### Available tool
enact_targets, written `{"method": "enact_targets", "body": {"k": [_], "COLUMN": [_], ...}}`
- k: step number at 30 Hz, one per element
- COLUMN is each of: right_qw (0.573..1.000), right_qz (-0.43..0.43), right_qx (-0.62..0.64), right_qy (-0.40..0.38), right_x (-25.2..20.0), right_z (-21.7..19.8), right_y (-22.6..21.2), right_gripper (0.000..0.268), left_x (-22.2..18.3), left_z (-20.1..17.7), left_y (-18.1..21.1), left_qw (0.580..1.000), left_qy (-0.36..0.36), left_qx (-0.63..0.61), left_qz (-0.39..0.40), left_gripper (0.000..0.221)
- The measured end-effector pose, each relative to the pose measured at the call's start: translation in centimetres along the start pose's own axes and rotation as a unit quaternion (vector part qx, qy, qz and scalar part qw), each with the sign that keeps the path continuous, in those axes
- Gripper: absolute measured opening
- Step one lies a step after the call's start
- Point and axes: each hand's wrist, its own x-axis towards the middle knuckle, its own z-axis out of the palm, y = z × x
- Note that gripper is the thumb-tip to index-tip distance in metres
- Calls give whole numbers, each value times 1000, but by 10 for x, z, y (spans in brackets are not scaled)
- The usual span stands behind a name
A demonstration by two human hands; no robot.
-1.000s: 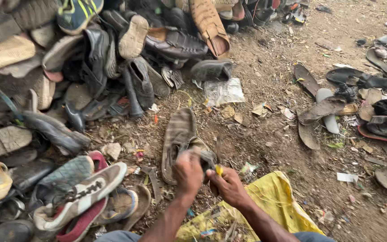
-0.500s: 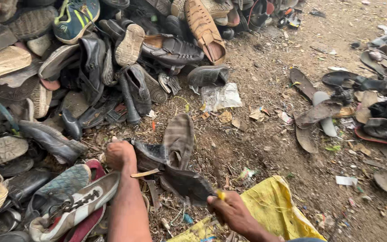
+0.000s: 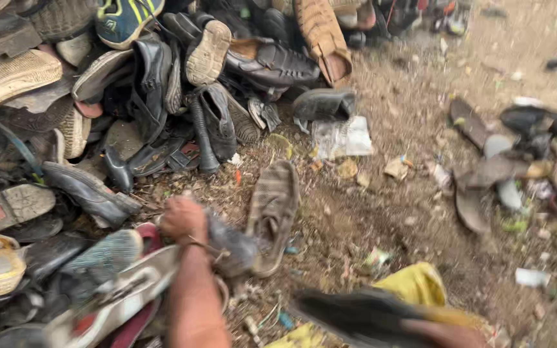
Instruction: The person uses a small knife to cut and trim parts of several old shoes while sitting on the ground next to a large pile of discarded footwear.
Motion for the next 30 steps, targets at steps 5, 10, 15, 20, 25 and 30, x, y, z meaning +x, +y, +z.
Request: {"method": "enact_targets", "body": {"k": [5, 10, 15, 20, 25, 30], "right_qw": [997, 992, 989, 939, 987, 986], "right_qz": [-19, -75, -83, -166, -136, -83], "right_qx": [74, 95, 88, 115, 11, -22], "right_qy": [16, -24, -83, -279, -86, 147], "right_x": [4, 24, 27, 45, 66, 81], "right_z": [-36, -33, -20, -13, -12, -11], "right_y": [-8, -24, -39, -38, -40, -43], "right_gripper": [28, 33, 11, 40, 25, 26], "left_x": [16, -9, -95, -230, -253, -238], "left_z": [5, -49, -148, -170, -143, -74], "left_y": [-34, 4, 19, 56, 45, 4], "left_qw": [979, 980, 824, 650, 761, 856], "left_qy": [158, -44, 45, -148, -425, -371], "left_qx": [11, -185, -374, -165, 30, 45], "left_qz": [126, 56, 423, 727, 489, 358], "left_gripper": [43, 46, 30, 111, 49, 38]}}
